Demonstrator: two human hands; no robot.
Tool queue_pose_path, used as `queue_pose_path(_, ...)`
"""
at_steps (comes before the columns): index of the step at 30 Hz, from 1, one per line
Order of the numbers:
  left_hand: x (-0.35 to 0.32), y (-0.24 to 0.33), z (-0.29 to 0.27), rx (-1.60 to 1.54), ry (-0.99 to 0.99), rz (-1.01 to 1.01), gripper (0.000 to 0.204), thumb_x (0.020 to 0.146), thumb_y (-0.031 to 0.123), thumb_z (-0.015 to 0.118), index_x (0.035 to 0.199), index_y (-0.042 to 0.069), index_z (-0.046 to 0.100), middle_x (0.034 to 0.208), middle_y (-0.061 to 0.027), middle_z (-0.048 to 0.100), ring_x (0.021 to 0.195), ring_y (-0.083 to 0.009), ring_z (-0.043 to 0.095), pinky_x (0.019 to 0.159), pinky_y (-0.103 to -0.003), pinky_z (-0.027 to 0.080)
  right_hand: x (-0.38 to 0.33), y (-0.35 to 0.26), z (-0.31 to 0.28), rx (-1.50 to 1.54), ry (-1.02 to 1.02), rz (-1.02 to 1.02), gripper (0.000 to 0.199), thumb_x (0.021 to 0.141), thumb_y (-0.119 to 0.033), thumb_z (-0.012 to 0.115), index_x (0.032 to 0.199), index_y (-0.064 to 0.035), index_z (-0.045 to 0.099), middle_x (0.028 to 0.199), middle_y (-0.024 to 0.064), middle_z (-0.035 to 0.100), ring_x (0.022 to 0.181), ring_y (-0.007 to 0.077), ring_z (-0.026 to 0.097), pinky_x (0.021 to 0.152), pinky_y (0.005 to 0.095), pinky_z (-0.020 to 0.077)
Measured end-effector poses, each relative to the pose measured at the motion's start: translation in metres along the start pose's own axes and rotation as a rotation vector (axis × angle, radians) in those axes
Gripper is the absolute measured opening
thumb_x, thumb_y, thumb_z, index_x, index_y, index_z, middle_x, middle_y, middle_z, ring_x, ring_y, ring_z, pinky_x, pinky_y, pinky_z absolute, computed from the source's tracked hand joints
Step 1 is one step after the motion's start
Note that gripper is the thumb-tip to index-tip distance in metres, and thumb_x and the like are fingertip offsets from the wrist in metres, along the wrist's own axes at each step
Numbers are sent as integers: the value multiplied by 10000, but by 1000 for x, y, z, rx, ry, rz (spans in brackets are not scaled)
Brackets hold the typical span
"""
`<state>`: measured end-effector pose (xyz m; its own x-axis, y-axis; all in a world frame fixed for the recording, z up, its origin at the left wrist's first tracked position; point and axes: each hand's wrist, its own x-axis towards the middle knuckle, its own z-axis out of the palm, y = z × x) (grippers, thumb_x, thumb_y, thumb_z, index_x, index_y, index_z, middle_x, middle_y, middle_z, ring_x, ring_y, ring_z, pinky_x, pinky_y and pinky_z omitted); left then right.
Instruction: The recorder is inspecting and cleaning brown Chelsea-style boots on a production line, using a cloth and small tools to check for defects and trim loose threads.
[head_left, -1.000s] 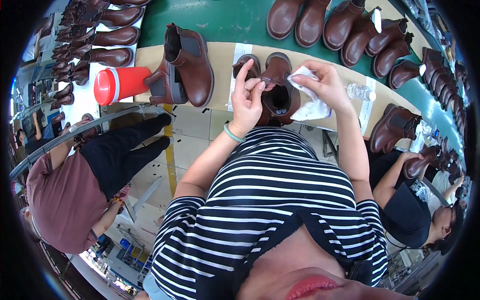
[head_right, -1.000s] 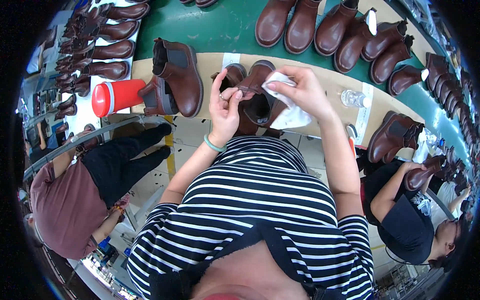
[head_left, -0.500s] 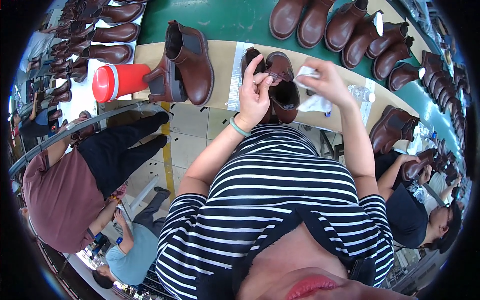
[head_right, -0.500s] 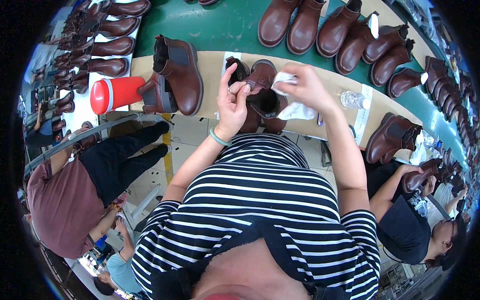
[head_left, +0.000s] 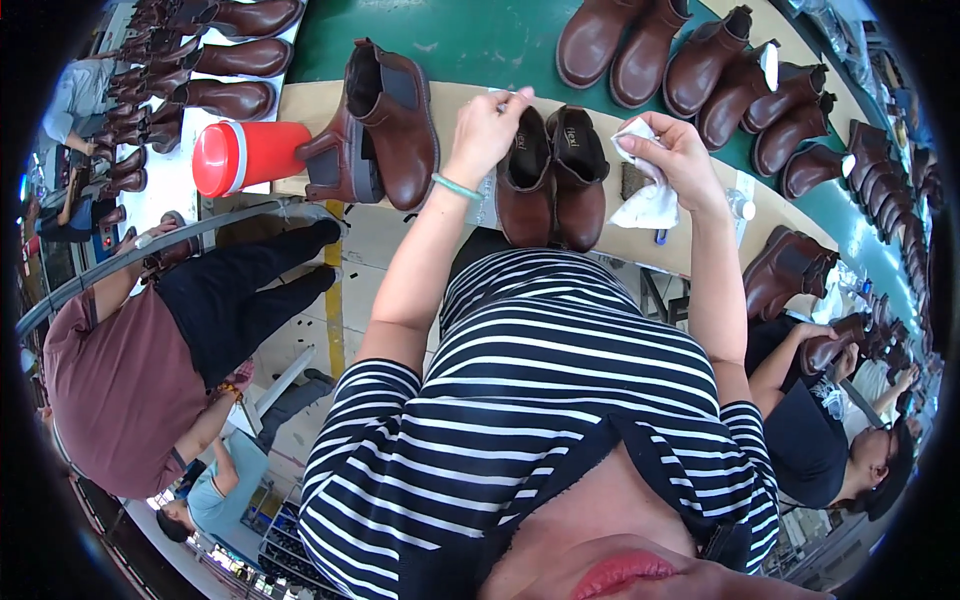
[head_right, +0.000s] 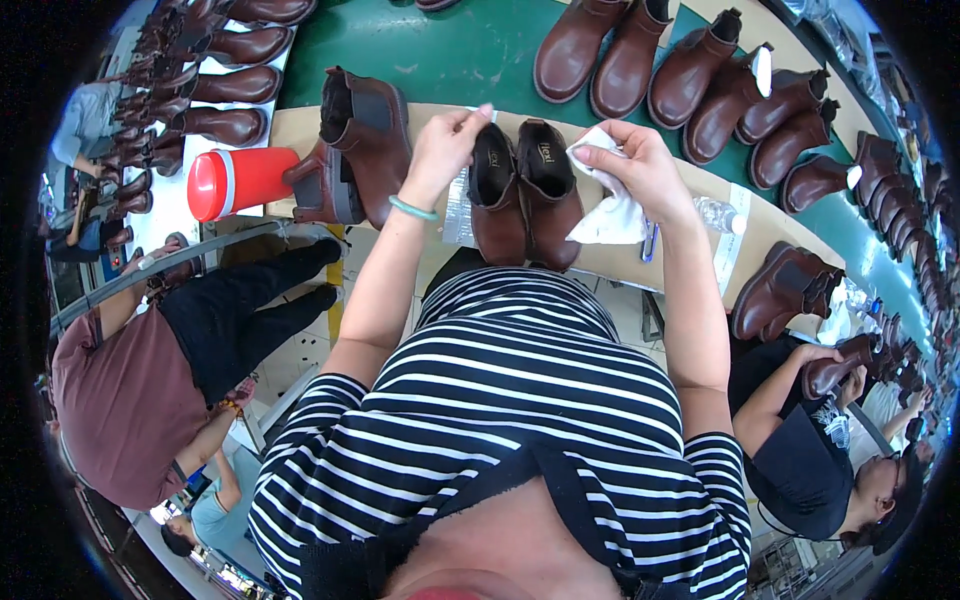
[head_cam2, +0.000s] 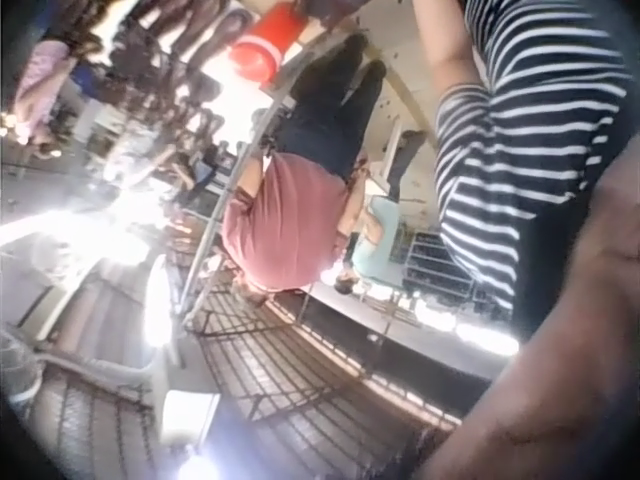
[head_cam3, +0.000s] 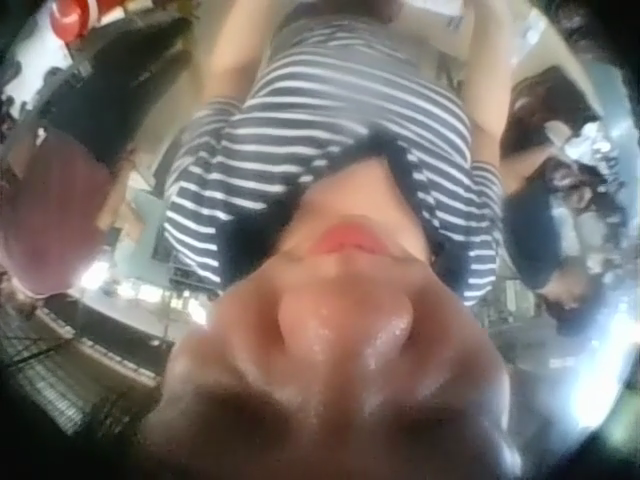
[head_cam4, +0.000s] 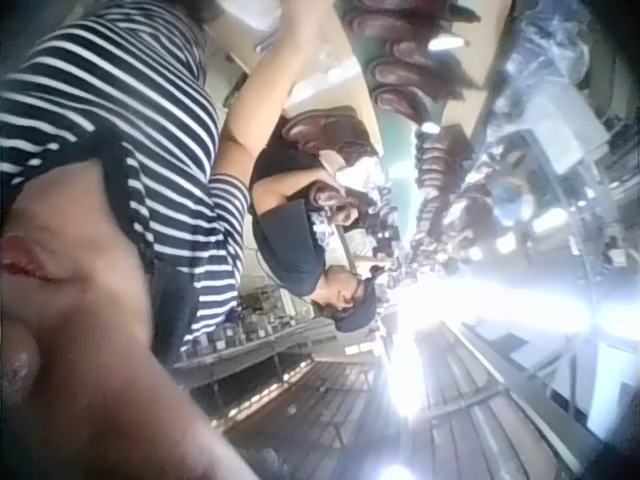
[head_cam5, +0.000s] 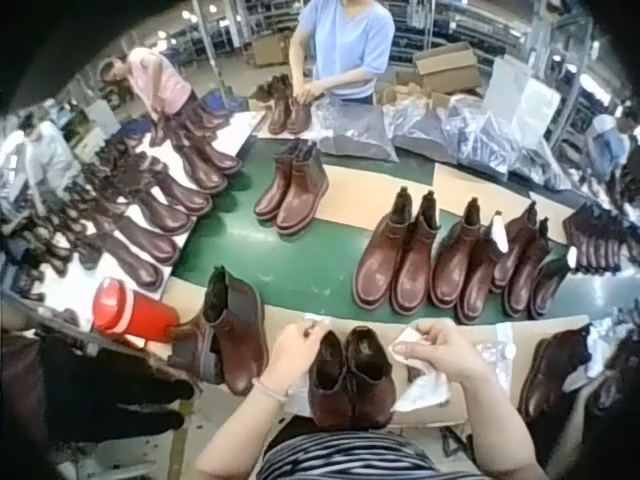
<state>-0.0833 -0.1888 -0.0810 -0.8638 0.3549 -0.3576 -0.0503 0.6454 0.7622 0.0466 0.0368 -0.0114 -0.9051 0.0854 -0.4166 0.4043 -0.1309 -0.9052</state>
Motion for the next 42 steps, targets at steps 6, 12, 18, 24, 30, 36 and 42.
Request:
queue_pose_path(6,-34,-18,12,-392,59,320,300,796,107,750,1051,-23,662,854,-60,579,662,-101,569,633,-263,488,10,-10,10,-47,-80,4,174,815,-133,736,922,-24,655,778,-33,615,676,17,517,586,171,392)
queue_pose_path(12,-67,-20,4,-414,-23,453,376,760,6,759,1114,-24,636,944,-24,529,753,-59,544,650,-186,459,30,-11,42,-359,-237,-67,164,822,-129,698,899,8,652,743,-4,596,699,49,540,616,229,445)
queue_pose_path(18,-74,-27,7,-517,-36,516,382,750,-2,768,1096,-50,616,969,-26,528,749,-46,539,642,-177,459,46,-4,83,-657,-287,-376,218,785,-126,682,938,26,648,859,178,634,796,302,623,728,372,484)
queue_pose_path(24,-74,-30,15,-630,17,496,347,733,28,789,1027,-56,623,903,-8,533,651,-27,521,545,-176,431,48,-10,82,-762,-359,-473,214,772,-100,672,944,23,643,879,176,632,826,346,612,733,403,481)
queue_pose_path(30,-72,-31,12,-666,-72,414,323,755,-50,746,1048,-73,613,968,-26,529,770,-41,562,637,-174,461,45,-6,87,-688,-326,-435,182,768,-82,677,906,26,627,886,170,616,834,318,607,735,384,481)
queue_pose_path(36,-61,-28,6,-688,-45,420,290,778,-71,706,1058,-71,631,981,-32,527,824,-85,598,705,-193,496,34,-18,61,-918,-281,-437,215,737,-92,672,897,44,624,840,184,595,835,339,609,746,385,476)
queue_pose_path(42,-51,-60,-9,-1007,-29,352,355,978,150,512,1283,-32,498,1115,-87,578,890,-168,637,843,-299,511,-16,-24,-5,-270,-72,-88,142,817,-114,667,919,-45,596,819,-29,571,790,53,513,701,200,390)
